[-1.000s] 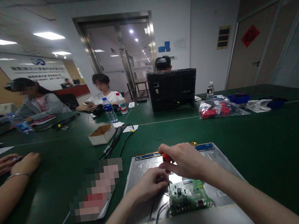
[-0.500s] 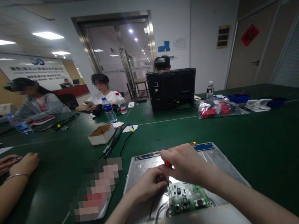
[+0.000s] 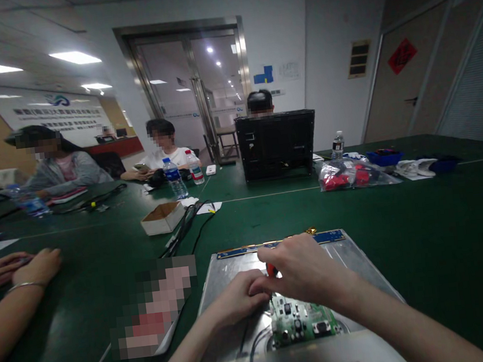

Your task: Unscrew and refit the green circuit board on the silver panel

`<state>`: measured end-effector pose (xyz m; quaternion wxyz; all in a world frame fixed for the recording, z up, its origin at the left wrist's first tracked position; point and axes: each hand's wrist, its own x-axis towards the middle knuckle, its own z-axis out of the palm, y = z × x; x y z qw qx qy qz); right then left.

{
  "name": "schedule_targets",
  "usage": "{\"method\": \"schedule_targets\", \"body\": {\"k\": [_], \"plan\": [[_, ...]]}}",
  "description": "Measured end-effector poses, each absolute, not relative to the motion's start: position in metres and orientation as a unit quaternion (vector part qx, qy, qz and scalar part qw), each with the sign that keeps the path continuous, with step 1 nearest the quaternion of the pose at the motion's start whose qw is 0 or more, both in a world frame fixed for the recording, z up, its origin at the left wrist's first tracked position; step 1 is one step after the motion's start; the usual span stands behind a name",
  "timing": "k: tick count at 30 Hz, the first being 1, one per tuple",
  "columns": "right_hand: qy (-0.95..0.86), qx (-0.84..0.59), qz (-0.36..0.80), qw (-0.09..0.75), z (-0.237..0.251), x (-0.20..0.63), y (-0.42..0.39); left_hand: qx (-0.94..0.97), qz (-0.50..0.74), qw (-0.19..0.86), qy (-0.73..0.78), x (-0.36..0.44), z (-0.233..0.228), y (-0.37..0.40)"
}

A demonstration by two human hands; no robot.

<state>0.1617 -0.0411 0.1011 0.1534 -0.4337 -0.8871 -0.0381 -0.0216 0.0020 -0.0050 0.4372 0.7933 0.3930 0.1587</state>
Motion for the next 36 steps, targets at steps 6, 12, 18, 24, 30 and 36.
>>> {"method": "schedule_targets", "body": {"k": [6, 12, 18, 24, 30, 36], "plan": [[-0.900, -0.408, -0.045, 0.149, 0.102, 0.158, -0.039, 0.779, 0.192, 0.446, 0.397, -0.019, -0.002, -0.001], [-0.900, -0.407, -0.022, 0.157, 0.107, 0.169, -0.034, 0.798, 0.163, 0.434, 0.385, -0.022, -0.006, 0.003], [-0.883, -0.449, -0.053, 0.127, 0.105, 0.167, -0.031, 0.787, 0.150, 0.452, 0.393, -0.022, -0.003, 0.000], [-0.900, -0.412, -0.033, 0.140, 0.107, 0.165, -0.034, 0.793, 0.165, 0.449, 0.378, -0.022, -0.001, 0.000], [-0.901, -0.407, -0.022, 0.147, 0.107, 0.168, -0.034, 0.790, 0.164, 0.444, 0.390, -0.021, 0.002, -0.002], [-0.889, -0.435, -0.047, 0.137, 0.103, 0.164, -0.030, 0.791, 0.158, 0.456, 0.377, -0.024, -0.005, 0.001]]}}
